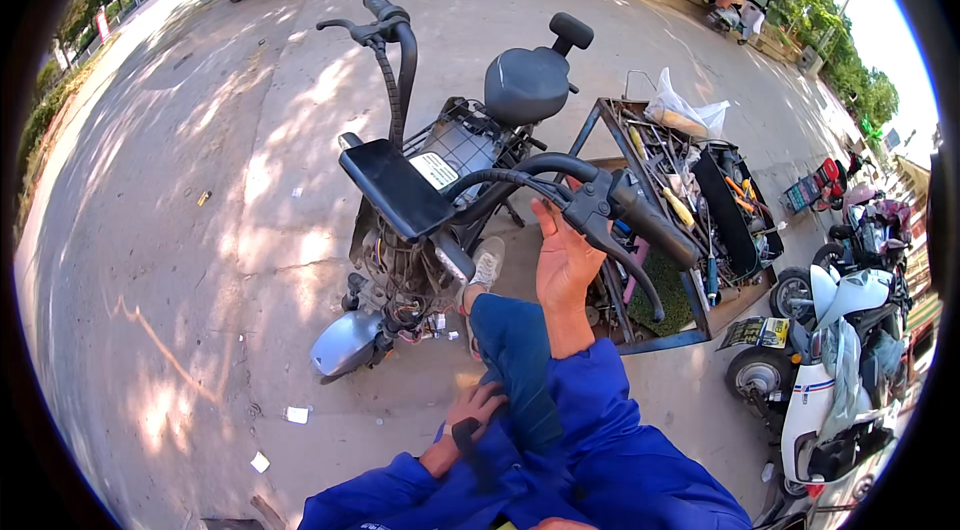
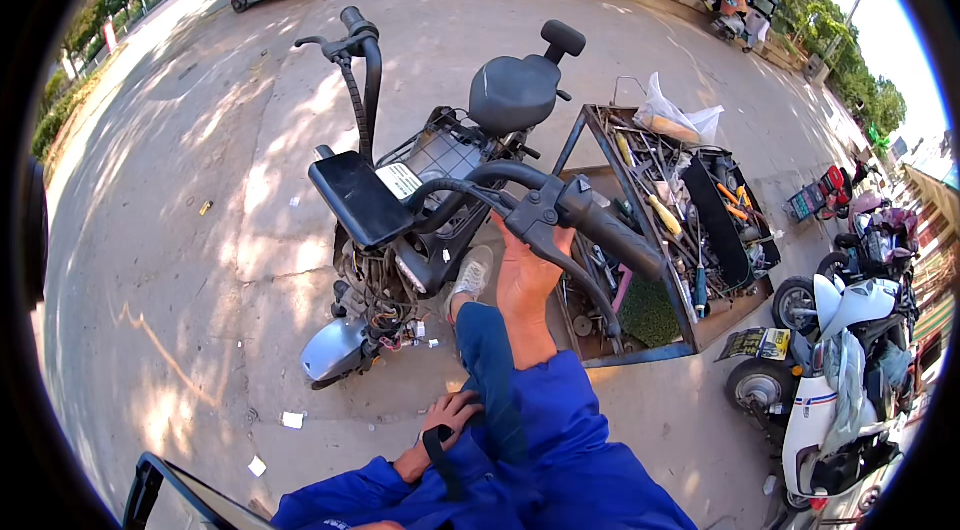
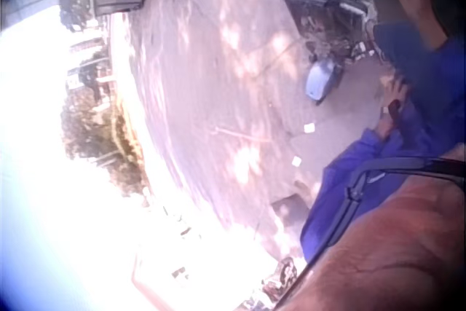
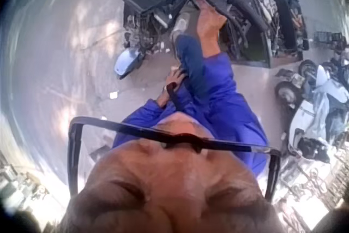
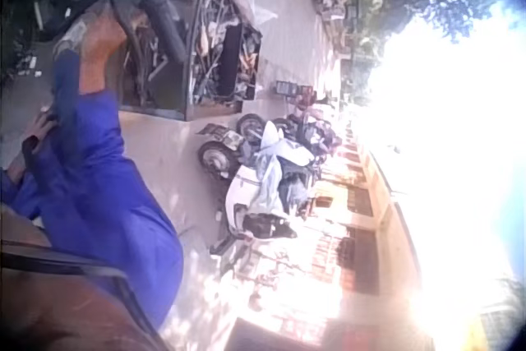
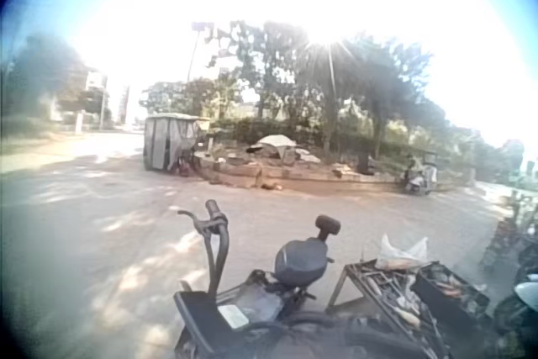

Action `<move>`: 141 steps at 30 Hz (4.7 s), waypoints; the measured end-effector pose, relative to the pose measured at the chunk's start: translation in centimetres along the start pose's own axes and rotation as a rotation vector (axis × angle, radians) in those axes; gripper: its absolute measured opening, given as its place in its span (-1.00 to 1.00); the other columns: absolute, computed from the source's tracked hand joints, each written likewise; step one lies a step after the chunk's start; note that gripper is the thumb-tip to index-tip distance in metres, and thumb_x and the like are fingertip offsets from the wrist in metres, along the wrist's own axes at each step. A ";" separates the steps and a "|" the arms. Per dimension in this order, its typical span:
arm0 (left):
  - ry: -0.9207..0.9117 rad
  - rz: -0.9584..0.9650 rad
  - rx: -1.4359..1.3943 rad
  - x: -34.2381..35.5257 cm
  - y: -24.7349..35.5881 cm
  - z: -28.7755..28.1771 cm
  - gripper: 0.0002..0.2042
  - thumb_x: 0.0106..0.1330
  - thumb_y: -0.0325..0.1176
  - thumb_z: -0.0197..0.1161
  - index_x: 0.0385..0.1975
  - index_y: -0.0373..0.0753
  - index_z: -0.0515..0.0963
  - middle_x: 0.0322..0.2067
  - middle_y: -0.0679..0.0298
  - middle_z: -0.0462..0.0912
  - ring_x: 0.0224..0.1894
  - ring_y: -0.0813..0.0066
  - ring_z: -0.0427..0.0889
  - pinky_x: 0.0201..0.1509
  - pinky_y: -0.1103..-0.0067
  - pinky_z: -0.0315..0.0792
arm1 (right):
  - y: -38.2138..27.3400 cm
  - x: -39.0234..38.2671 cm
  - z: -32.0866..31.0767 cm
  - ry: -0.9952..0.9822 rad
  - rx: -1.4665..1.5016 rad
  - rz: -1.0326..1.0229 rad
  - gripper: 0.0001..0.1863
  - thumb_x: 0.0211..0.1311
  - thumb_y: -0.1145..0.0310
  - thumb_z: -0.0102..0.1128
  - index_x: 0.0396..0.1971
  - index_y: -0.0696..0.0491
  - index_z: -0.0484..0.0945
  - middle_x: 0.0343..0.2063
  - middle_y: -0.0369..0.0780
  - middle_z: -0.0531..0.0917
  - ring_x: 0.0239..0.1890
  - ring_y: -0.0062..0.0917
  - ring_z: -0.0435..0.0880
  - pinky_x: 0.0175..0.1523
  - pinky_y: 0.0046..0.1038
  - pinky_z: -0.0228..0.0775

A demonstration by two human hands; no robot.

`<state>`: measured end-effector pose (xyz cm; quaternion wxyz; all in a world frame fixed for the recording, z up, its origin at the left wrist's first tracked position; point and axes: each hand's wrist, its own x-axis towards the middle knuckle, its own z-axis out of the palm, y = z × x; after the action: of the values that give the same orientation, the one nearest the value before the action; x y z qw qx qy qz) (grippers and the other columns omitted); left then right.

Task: The person works on the exposed wiring harness of a scooter, manipulating various colored wires and connectors. They use a multimeter to test electrical continuity and voltage at different points in the harness. The person also handles a small plastic bag containing parts and uses a screwdriver to adjust connections.

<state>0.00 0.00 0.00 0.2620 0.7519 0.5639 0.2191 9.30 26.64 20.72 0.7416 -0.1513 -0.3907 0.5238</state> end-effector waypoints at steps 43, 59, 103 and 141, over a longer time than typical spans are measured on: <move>0.066 0.029 0.050 2.5 -0.3 2.1 -0.65 0.33 -0.36 0.13 0.11 0.04 0.57 0.27 0.33 0.50 0.27 0.15 0.51 0.32 0.27 0.46 | -8.3 -7.4 -5.3 -0.196 -0.570 0.244 -0.80 0.36 0.46 0.38 -0.08 0.20 0.66 -0.21 -0.20 0.74 -0.16 -0.50 0.72 -0.01 -0.50 0.54; 0.049 0.086 0.033 4.1 0.2 2.6 -0.63 0.28 -0.38 0.15 0.10 0.02 0.58 0.26 0.32 0.51 0.25 0.11 0.52 0.31 0.26 0.47 | -20.6 10.6 -1.3 -0.652 -1.196 -0.259 -0.41 0.17 0.28 0.51 0.20 0.08 0.56 0.15 -0.10 0.59 0.03 -0.14 0.68 0.10 -0.24 0.54; 0.034 0.015 0.024 3.1 0.5 3.1 -0.65 0.36 -0.30 0.12 0.14 0.11 0.53 0.33 0.39 0.43 0.31 0.20 0.45 0.24 0.21 0.46 | -18.0 8.7 0.0 -0.832 -1.642 -0.651 -0.50 0.20 0.49 0.44 0.17 0.18 0.59 0.13 -0.07 0.61 -0.02 -0.12 0.72 -0.03 -0.22 0.65; 0.010 -0.004 -0.104 4.5 0.9 2.0 -0.71 0.32 -0.32 0.15 0.02 0.09 0.56 0.24 0.37 0.45 0.31 0.17 0.42 0.32 0.16 0.38 | -18.2 8.8 -0.8 -0.679 -1.550 -0.189 -0.43 0.25 0.52 0.37 0.29 0.08 0.55 0.24 -0.05 0.57 0.21 -0.21 0.61 0.21 -0.31 0.53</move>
<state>3.11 3.81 -0.85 0.2985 0.7350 0.5545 0.2514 23.11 27.27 35.44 0.3118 -0.4176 -0.8513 0.0612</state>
